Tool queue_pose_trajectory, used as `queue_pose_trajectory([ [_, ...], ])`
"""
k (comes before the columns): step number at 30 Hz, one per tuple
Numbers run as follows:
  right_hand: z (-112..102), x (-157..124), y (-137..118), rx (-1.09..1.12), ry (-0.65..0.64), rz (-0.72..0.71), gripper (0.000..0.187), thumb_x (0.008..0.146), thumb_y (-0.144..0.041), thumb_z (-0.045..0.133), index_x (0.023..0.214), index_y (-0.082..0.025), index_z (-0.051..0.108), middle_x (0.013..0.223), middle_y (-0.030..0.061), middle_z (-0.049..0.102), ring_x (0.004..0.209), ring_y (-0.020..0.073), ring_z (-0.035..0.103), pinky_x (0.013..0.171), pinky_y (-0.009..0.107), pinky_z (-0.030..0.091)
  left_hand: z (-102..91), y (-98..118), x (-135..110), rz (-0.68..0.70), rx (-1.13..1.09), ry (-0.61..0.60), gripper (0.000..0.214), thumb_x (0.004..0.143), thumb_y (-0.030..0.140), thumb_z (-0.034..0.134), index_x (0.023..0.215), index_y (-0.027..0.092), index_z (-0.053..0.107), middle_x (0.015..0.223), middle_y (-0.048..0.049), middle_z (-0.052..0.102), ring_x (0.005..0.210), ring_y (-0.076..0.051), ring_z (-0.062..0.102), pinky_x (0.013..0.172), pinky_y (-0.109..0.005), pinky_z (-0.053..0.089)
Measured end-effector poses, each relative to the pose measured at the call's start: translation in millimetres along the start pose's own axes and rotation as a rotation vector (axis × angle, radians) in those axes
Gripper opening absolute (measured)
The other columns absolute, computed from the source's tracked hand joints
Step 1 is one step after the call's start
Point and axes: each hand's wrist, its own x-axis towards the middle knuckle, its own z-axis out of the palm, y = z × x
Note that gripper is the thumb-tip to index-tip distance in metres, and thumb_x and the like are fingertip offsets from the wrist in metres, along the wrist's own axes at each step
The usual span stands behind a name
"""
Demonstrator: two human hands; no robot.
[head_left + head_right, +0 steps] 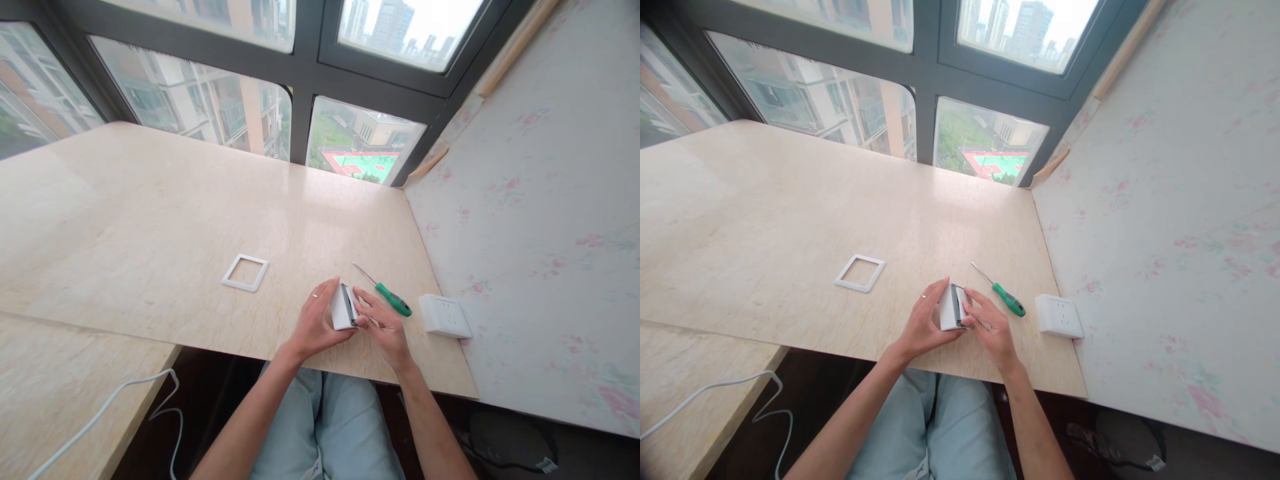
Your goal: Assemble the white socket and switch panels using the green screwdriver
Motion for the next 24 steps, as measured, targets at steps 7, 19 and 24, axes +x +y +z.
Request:
queue_pose_trajectory([
  [7,0.8,1.2,-9.5,-0.195,-0.066,-0.086,0.032,0.092,-0.029,0.061,0.123,-0.033,0.067,0.146,0.005,0.05,0.138,0.0271,0.044,0.112,0.053,0.04,-4.9,1.0,-1.0,-0.041,-0.013,0.008,0.092,0.07,0.041,0.079,0.147,0.022,0.033,0.139,-0.0145,0.05,0.129,-0.032,0.049,0.105,-0.049,0.045],
  [19,-8.7,11.3,-21.6,-0.438,-0.226,-0.169,0.031,0.096,-0.028,0.055,0.124,-0.023,0.067,0.149,0.011,0.045,0.141,0.0274,0.039,0.113,0.053,0.038,-4.3,0.4,-1.0,-0.052,-0.013,0.007,0.085,0.071,0.039,0.078,0.143,0.021,0.037,0.136,-0.0134,0.052,0.126,-0.029,0.051,0.103,-0.045,0.046],
  [24,-8.1,13.9,-26.2,-0.506,-0.227,-0.185,0.029,0.096,-0.03,0.054,0.119,-0.019,0.07,0.148,0.0135,0.046,0.141,0.0274,0.04,0.113,0.051,0.039,-5.1,1.2,-0.4,-0.069,-0.029,-0.007,0.085,0.07,0.037,0.079,0.142,0.02,0.037,0.136,-0.0136,0.052,0.125,-0.029,0.052,0.103,-0.045,0.046],
])
